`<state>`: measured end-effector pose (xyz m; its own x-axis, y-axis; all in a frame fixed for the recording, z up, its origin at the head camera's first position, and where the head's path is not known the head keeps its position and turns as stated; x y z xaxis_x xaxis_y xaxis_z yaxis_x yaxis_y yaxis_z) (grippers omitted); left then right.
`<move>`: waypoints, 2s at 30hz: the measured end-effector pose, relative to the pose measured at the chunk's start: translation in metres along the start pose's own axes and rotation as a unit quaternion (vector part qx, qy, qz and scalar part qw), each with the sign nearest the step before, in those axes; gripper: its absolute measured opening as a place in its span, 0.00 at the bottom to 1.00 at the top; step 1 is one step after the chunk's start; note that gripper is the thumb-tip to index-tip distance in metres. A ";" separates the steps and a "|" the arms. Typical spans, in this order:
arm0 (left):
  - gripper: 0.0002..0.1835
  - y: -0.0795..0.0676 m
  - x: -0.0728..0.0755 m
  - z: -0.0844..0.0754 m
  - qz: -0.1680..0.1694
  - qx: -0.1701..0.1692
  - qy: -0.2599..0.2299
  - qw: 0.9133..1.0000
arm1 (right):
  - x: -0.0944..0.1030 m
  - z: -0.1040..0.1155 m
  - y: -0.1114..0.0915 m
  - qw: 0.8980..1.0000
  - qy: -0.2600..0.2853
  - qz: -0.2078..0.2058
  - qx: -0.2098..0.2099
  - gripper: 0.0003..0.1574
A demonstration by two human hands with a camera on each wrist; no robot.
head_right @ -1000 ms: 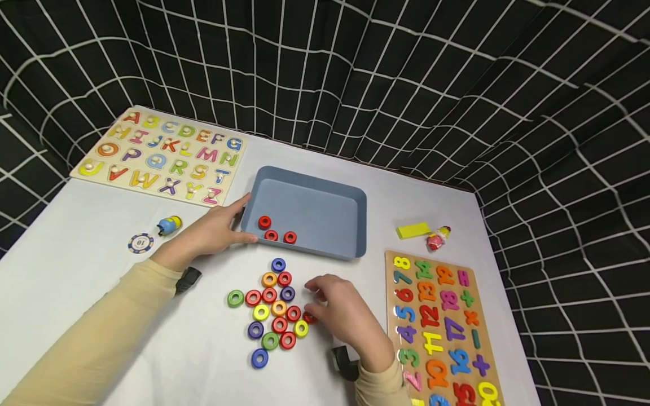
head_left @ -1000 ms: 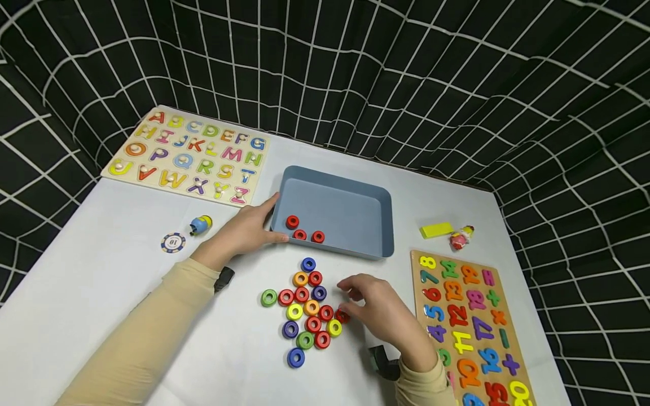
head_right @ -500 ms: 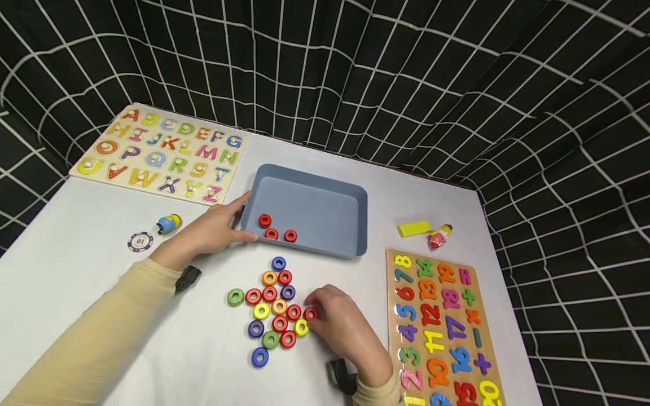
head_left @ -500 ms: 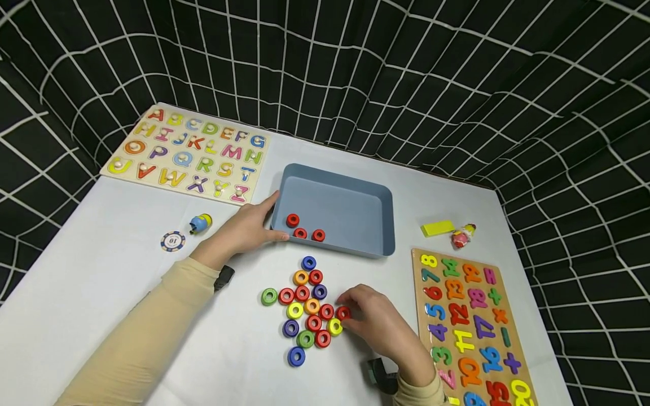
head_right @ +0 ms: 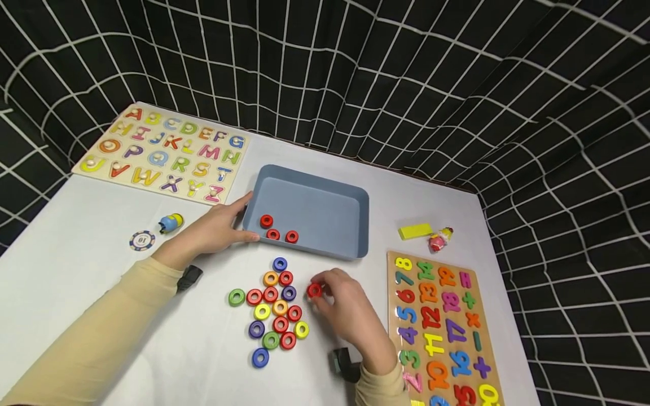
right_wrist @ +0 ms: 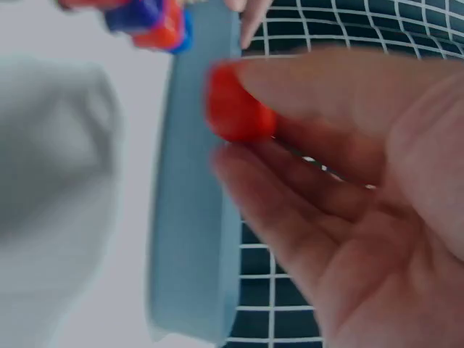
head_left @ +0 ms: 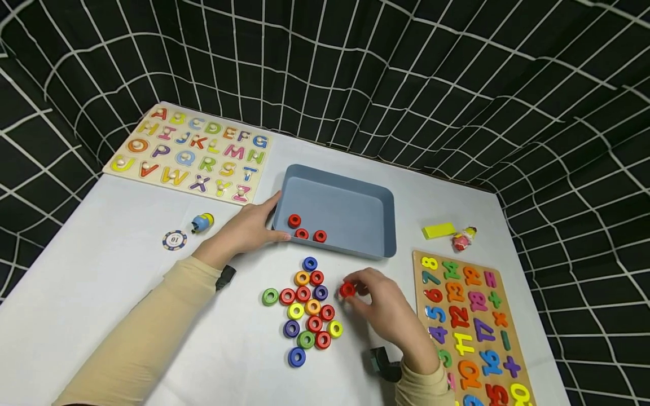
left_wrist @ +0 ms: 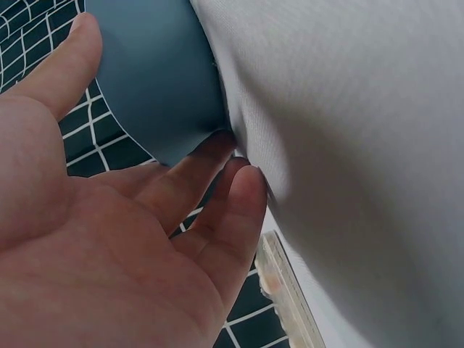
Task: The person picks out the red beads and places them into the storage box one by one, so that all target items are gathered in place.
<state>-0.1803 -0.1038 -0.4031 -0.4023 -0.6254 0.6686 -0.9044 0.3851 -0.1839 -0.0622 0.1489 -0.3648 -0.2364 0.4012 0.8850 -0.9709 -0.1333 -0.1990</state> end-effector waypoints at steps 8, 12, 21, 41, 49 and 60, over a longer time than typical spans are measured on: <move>0.56 0.000 0.000 0.001 -0.003 -0.009 0.000 1.000 | 0.021 0.010 0.056 0.994 0.040 -0.098 0.019 0.18; 0.56 0.000 0.000 0.002 -0.005 -0.004 0.001 1.000 | 0.016 0.013 0.081 0.994 0.045 -0.099 0.008 0.18; 0.56 0.000 -0.001 0.002 -0.008 0.002 0.005 1.000 | 0.010 0.023 0.109 0.993 0.047 -0.108 0.016 0.19; 0.56 0.001 -0.001 0.002 -0.003 -0.002 0.007 1.000 | 0.015 0.041 0.084 0.989 0.073 -0.113 0.057 0.15; 0.56 0.001 -0.001 0.002 0.001 0.001 0.001 1.000 | -0.002 0.021 0.035 0.998 0.067 -0.019 -0.004 0.06; 0.56 0.001 -0.001 0.004 0.003 0.006 0.006 1.000 | -0.037 0.013 -0.008 0.992 0.046 0.114 -0.006 0.13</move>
<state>-0.1816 -0.1061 -0.4069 -0.4056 -0.6159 0.6754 -0.9040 0.3796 -0.1967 -0.0454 0.1234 -0.3904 -0.4511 0.4430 0.7748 -0.8925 -0.2195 -0.3941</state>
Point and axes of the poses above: each hand's wrist, its own y-axis towards the middle knuckle, its own x-axis out of the back of the hand, z = x × y, the point moved 4 cm from there along y, towards the middle knuckle, and after that the axes turned 6 degrees about -x, right-handed, at the moved point
